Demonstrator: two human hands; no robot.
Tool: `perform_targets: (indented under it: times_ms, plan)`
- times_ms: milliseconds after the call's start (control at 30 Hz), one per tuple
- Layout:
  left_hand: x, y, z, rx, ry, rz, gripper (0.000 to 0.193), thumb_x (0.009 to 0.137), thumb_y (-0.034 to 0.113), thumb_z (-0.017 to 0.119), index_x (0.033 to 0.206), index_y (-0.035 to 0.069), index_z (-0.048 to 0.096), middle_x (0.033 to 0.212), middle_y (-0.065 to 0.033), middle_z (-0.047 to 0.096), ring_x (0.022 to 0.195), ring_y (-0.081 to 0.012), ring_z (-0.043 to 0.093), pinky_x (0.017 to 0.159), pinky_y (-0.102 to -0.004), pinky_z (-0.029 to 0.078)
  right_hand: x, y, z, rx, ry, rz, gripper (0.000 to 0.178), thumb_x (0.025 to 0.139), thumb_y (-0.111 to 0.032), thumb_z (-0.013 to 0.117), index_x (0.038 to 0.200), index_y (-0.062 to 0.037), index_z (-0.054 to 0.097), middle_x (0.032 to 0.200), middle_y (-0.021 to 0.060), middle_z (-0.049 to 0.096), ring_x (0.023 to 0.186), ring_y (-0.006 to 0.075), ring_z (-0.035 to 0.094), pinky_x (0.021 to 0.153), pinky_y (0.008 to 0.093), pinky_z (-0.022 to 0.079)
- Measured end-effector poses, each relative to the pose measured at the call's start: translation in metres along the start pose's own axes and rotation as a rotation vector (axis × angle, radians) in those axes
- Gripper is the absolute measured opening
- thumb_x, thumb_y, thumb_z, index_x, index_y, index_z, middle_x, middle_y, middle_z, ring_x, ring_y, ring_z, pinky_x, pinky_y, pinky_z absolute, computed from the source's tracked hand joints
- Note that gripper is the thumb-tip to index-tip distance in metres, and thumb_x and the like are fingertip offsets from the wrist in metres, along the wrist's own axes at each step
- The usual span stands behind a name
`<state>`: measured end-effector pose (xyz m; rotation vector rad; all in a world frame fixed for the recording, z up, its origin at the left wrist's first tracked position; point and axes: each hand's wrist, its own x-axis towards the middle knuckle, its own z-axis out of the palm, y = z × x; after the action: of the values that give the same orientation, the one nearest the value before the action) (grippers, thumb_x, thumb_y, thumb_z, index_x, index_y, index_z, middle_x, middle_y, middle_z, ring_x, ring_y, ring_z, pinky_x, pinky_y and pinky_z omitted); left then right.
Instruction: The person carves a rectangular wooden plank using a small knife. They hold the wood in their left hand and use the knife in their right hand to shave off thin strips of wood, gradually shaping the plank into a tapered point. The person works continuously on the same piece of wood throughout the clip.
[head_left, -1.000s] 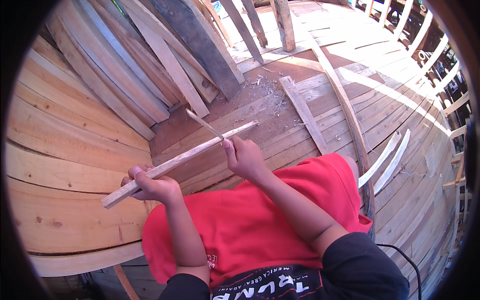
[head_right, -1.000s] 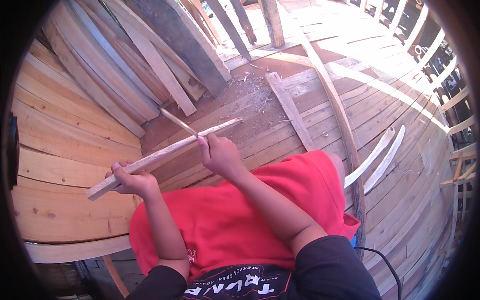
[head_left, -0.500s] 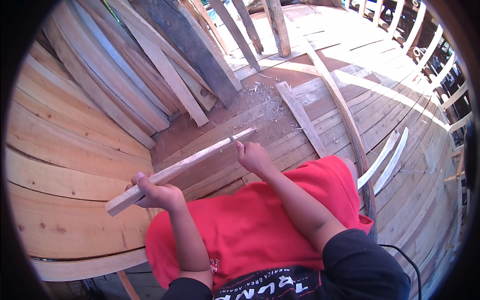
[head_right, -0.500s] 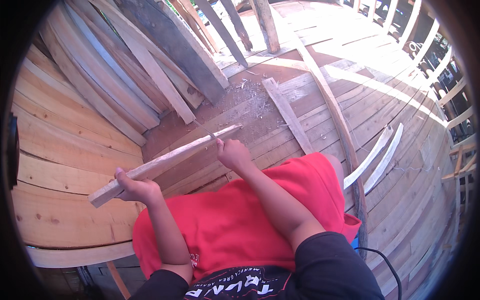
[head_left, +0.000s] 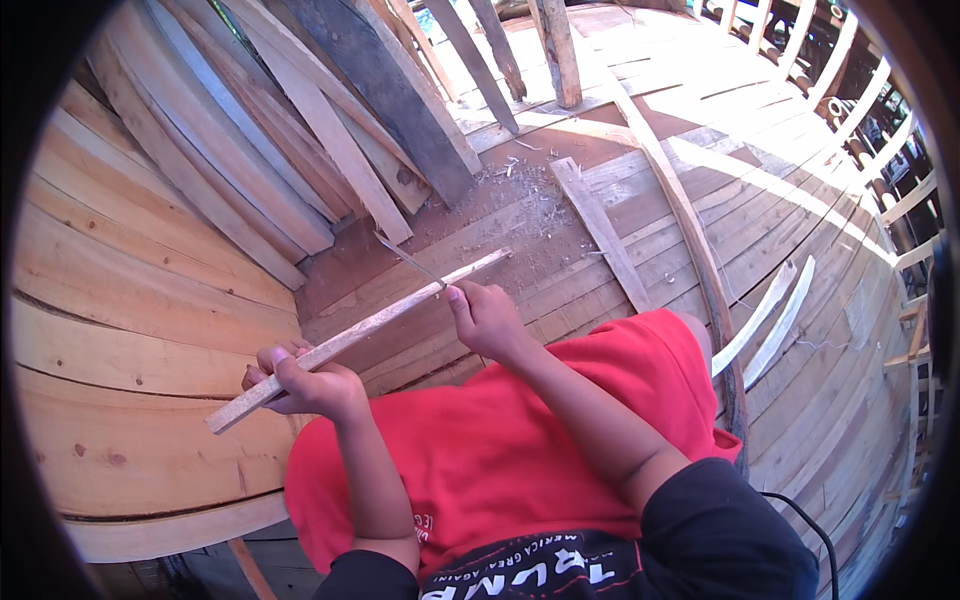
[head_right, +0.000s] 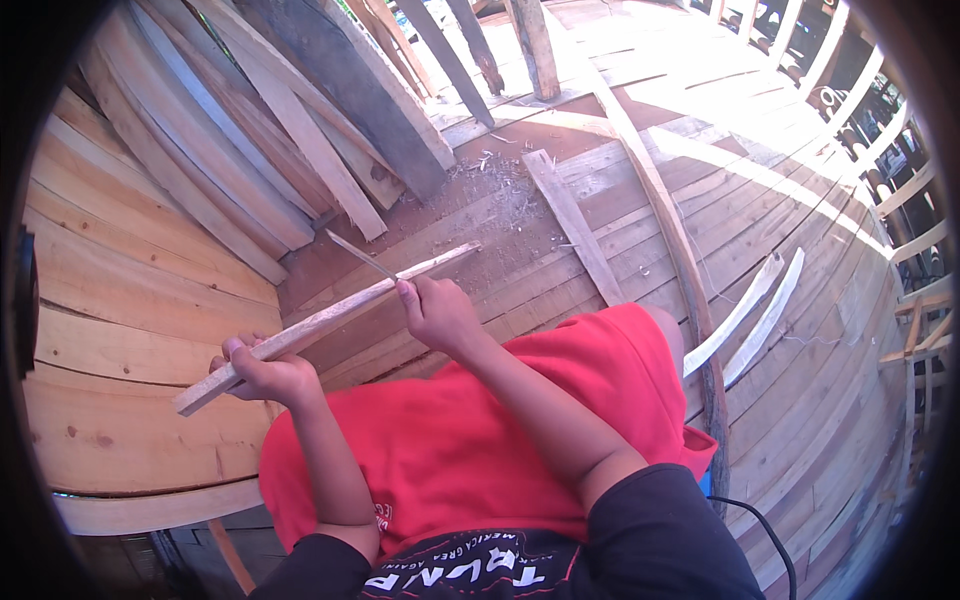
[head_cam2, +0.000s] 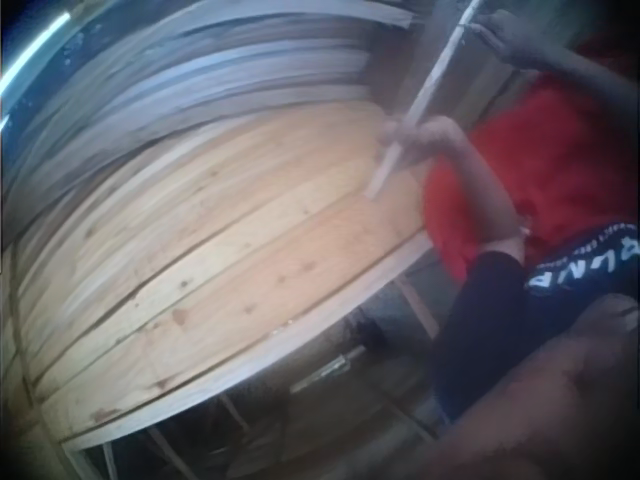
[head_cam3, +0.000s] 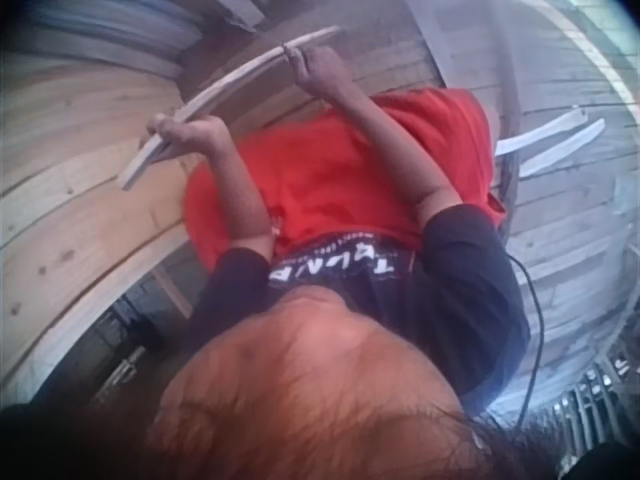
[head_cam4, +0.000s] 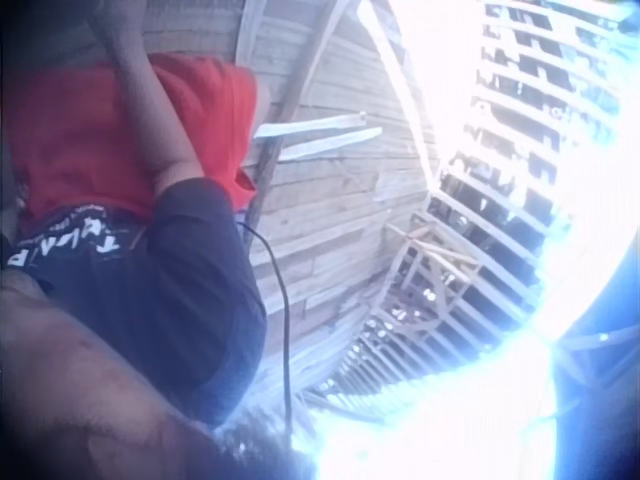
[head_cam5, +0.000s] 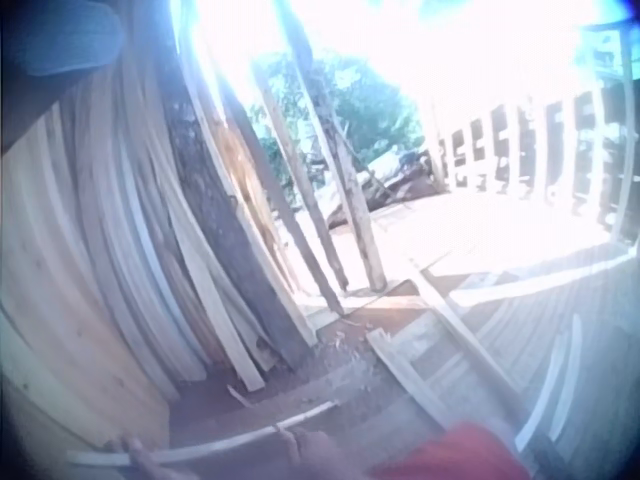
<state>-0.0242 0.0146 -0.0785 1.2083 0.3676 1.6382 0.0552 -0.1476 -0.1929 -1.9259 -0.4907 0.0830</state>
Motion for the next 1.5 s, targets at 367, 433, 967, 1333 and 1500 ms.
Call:
perform_targets:
  times_ms: [367, 433, 967, 1333, 1500]
  plan:
    - [-0.002, -0.002, 0.002, -0.012, 0.040, -0.057, 0.025, 0.082, 0.012, 0.061, 0.087, 0.007, 0.037, 0.073, -0.0014, 0.040, 0.066, -0.0121, 0.042, 0.059, -0.0287, 0.040, 0.004, 0.023, 0.009, -0.157, -0.069, 0.233, 0.056, 0.101, -0.043, 0.040, 0.080, 0.0014, 0.067, 0.077, 0.0276, 0.065, 0.079, 0.0476, 0.064, 0.071, 0.0568, 0.050]
    - [-0.006, 0.002, 0.011, -0.011, 0.066, -0.089, 0.026, 0.082, 0.013, 0.062, 0.087, 0.007, 0.037, 0.073, -0.0014, 0.040, 0.067, -0.0120, 0.041, 0.060, -0.0288, 0.040, 0.008, 0.075, 0.008, -0.231, -0.008, 0.287, 0.056, 0.101, -0.043, 0.040, 0.079, 0.0017, 0.066, 0.077, 0.0277, 0.065, 0.078, 0.0480, 0.064, 0.071, 0.0568, 0.049]
    - [0.006, -0.008, -0.011, 0.016, 0.042, -0.030, 0.029, 0.083, 0.016, 0.065, 0.087, 0.007, 0.037, 0.072, -0.0013, 0.040, 0.067, -0.0128, 0.042, 0.060, -0.0289, 0.039, 0.013, -0.007, -0.009, 0.115, -0.130, 0.054, 0.060, 0.101, -0.046, 0.038, 0.094, 0.0056, 0.067, 0.087, 0.0296, 0.067, 0.090, 0.0485, 0.064, 0.082, 0.0550, 0.050]
    - [-0.004, -0.003, 0.005, -0.006, 0.023, -0.043, 0.027, 0.083, 0.015, 0.063, 0.084, 0.007, 0.037, 0.071, -0.0013, 0.040, 0.065, -0.0125, 0.041, 0.059, -0.0287, 0.039, 0.010, 0.047, 0.007, -0.043, 0.015, 0.218, 0.057, 0.102, -0.043, 0.038, 0.090, 0.0058, 0.066, 0.080, 0.0319, 0.064, 0.084, 0.0499, 0.063, 0.078, 0.0565, 0.049]
    - [0.007, -0.008, -0.003, 0.046, 0.078, -0.070, 0.027, 0.083, 0.016, 0.063, 0.084, 0.008, 0.037, 0.074, -0.0026, 0.041, 0.067, -0.0129, 0.041, 0.060, -0.0292, 0.041, 0.020, 0.042, 0.008, -0.127, -0.016, 0.307, 0.057, 0.102, -0.042, 0.039, 0.084, 0.0049, 0.066, 0.081, 0.0322, 0.063, 0.085, 0.0499, 0.063, 0.077, 0.0564, 0.049]
